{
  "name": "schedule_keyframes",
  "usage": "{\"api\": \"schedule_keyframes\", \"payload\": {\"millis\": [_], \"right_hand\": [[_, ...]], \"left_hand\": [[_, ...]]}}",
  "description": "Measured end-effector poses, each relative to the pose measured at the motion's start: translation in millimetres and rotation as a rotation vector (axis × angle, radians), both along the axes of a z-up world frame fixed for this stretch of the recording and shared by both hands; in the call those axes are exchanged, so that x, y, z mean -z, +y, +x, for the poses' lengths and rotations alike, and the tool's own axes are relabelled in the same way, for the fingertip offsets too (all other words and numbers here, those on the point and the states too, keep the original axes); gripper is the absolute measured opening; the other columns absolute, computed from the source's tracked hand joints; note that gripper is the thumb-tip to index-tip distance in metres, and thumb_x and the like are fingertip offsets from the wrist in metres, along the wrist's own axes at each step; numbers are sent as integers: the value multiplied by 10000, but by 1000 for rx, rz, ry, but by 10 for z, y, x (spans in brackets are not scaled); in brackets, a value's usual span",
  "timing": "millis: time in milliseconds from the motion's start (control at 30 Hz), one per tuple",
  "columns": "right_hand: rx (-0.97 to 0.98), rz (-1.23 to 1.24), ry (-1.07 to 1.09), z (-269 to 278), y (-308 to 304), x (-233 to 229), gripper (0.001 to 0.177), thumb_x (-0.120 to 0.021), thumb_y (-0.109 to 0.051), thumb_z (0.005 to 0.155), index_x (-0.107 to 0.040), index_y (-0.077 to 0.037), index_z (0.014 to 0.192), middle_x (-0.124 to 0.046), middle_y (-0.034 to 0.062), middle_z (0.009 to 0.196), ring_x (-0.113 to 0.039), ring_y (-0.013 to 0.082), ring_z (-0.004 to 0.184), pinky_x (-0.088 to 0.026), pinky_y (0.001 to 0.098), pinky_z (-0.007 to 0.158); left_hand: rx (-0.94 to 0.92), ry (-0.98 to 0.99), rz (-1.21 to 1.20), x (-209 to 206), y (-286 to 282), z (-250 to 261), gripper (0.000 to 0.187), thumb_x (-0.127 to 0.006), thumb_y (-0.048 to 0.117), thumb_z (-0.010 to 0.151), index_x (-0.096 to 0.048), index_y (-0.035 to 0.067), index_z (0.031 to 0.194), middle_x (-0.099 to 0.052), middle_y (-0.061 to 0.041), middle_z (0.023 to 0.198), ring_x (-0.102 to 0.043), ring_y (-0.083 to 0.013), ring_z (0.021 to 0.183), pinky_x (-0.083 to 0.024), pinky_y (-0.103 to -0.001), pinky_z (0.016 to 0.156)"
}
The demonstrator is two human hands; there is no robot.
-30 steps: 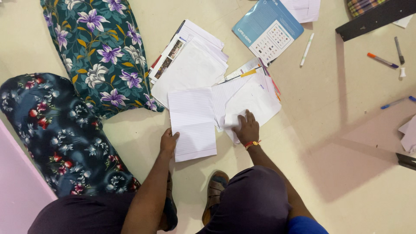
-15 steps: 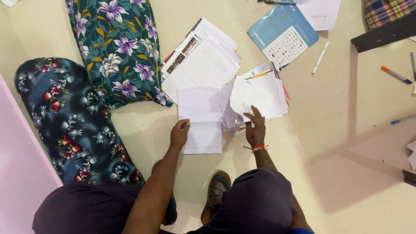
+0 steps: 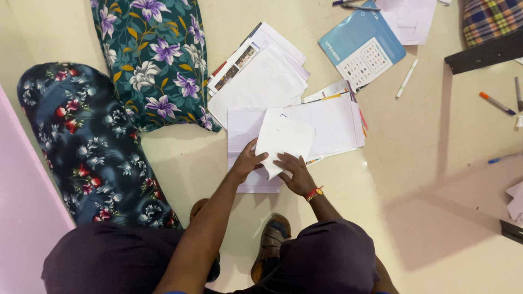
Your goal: The person gathers loose papers from the floor, aligns them into a stack, and then moves to a desk to sort through different documents and brochures, laying them out separately.
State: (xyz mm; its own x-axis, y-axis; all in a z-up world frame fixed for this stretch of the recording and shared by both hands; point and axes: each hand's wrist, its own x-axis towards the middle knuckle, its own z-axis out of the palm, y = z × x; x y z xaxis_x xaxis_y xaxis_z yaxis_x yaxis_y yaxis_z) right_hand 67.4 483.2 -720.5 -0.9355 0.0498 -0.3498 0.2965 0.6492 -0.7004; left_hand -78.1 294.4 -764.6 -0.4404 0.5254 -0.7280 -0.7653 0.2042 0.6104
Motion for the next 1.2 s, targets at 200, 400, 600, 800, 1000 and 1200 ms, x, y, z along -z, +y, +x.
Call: {"api": "schedule_keyframes", "payload": {"millis": [200, 400, 600, 800, 1000, 1200], "right_hand": [[122, 110, -16, 129, 101, 283, 579, -715, -352, 915, -546, -275, 1463, -300, 65, 1662, -207, 301, 1542, -137, 629, 1217], [26, 335, -172, 270, 177, 655, 563, -679, -348, 901, -532, -256, 1437, -240, 56, 1695, -199, 279, 1566, -159, 645, 1211], [249, 390, -99, 66, 155, 426, 622, -681, -385, 914, -495, -254, 1493, -233, 89, 1696, -230, 298, 1544, -180, 683, 1211], [172, 478, -209, -108, 175, 331, 859, -755, -444, 793, -410, -242, 1554, -213, 78, 1688, -221, 345, 1501, -147, 770, 1111], [237, 671, -111, 195, 398, 779, 489, -663, -114, 914, -609, -239, 1383, -430, 60, 1615, -408, 330, 1506, -342, 625, 1185], [679, -35, 235, 213, 620, 588, 466, -525, 38, 966, -589, -121, 1399, -478, 189, 1561, -527, 345, 1390, -562, 425, 1042]], "left_hand": [[-138, 187, -180, 436, -473, 125, 735, -653, -53, 854, -433, 87, 1540, -693, -103, 1190, -638, -150, 898, -522, -295, 710], [-267, 432, -259, 758, -851, 198, 725, -678, -84, 802, -451, 61, 1475, -625, -107, 1334, -638, -174, 1133, -535, -299, 935], [-119, 837, -797, 197, -705, 233, 598, -795, 36, 766, -561, 113, 1311, -543, -183, 1213, -593, -328, 1067, -523, -433, 894], [200, 758, -439, 303, -469, 327, 476, -747, 120, 803, -659, 139, 1271, -607, -127, 1224, -627, -305, 1076, -549, -421, 946], [334, 801, -409, 710, -469, 333, 480, -780, 149, 801, -668, 113, 1266, -590, -144, 1316, -610, -309, 1164, -516, -408, 1006], [297, 615, -377, 777, -517, 233, 436, -744, 198, 856, -674, 116, 1278, -626, -100, 1313, -645, -255, 1139, -529, -389, 978]]}}
